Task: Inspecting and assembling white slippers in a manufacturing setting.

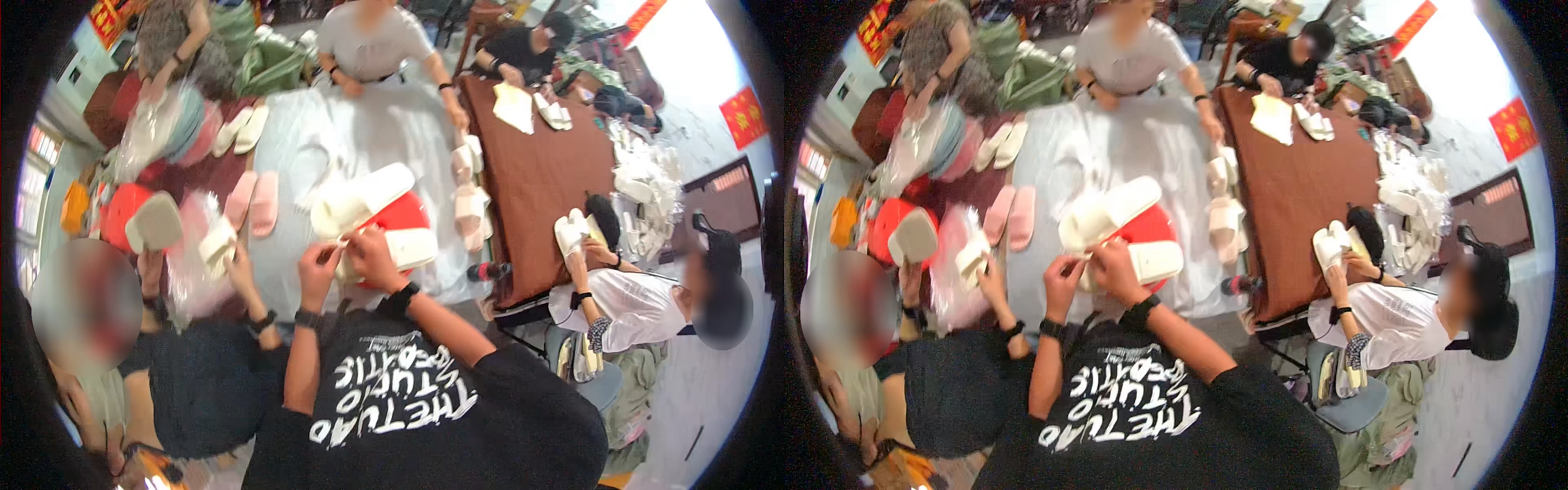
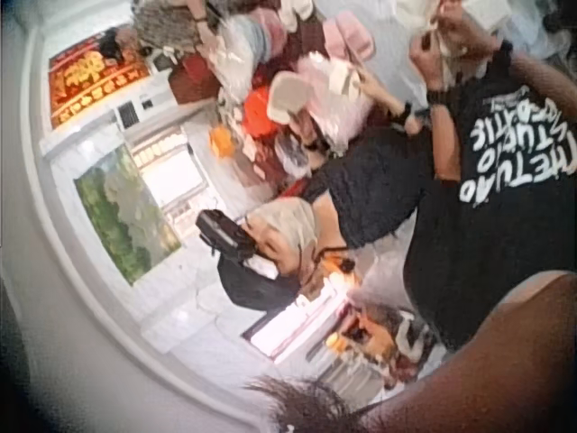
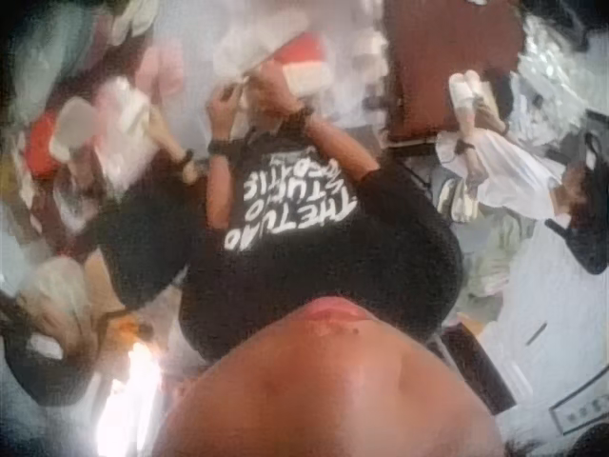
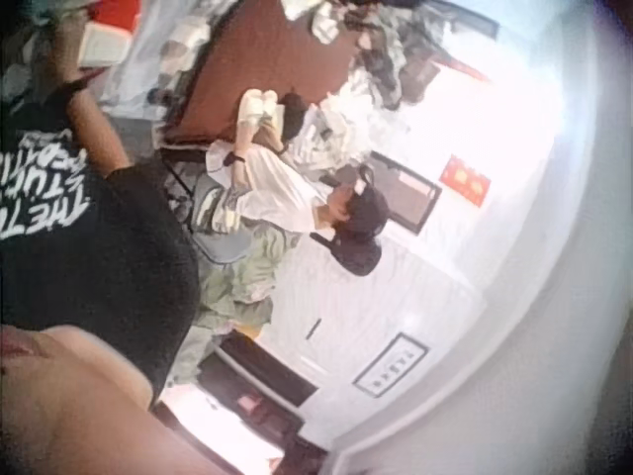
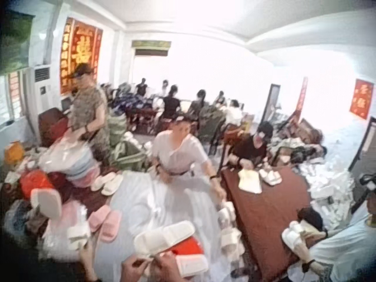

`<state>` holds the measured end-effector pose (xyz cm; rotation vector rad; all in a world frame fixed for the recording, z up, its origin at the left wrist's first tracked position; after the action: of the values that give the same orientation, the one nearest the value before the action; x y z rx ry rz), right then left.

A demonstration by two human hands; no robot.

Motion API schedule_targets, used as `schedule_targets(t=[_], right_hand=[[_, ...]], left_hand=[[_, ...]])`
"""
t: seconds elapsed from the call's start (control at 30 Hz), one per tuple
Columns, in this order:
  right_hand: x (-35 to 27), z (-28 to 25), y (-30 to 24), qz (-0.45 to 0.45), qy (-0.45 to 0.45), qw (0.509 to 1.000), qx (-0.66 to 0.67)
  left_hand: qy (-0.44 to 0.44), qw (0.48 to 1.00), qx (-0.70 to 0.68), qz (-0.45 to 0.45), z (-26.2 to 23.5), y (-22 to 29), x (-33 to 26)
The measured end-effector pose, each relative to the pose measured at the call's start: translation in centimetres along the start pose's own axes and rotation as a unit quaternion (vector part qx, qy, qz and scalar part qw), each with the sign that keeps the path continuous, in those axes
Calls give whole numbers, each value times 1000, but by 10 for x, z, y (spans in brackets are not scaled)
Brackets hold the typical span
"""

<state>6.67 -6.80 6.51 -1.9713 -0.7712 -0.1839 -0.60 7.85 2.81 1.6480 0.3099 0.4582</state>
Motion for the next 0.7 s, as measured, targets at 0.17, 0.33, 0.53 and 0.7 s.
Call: schedule_targets(t=[0.17, 0.33, 0.53, 0.7], right_hand=[[0, -5, -4, -5, -23, 1000, 4], [1, -11, -6, -10, -8, 1000, 27], [3, -8, -7, -5, -26, 999, 27], [0, -9, -10, -45, -25, 999, 1]], left_hand=[[15, 1000, 3, -11, 0, -3, -1], [11, 999, 43, 16, 0, 2, 0], [7, 1000, 4, -13, 3, -6, -5], [-4, 999, 27, -19, 3, -14, -5]])
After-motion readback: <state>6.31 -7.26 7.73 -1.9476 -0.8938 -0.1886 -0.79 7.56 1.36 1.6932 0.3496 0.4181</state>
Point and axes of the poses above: each hand's wrist, its own x-axis towards the middle knuckle, its own z-axis out of the palm, y = z × x, the point moved 6 cm from there along x, towards the middle knuckle, and after that the axes turned 5 degrees about -x, right-handed, at the moved point
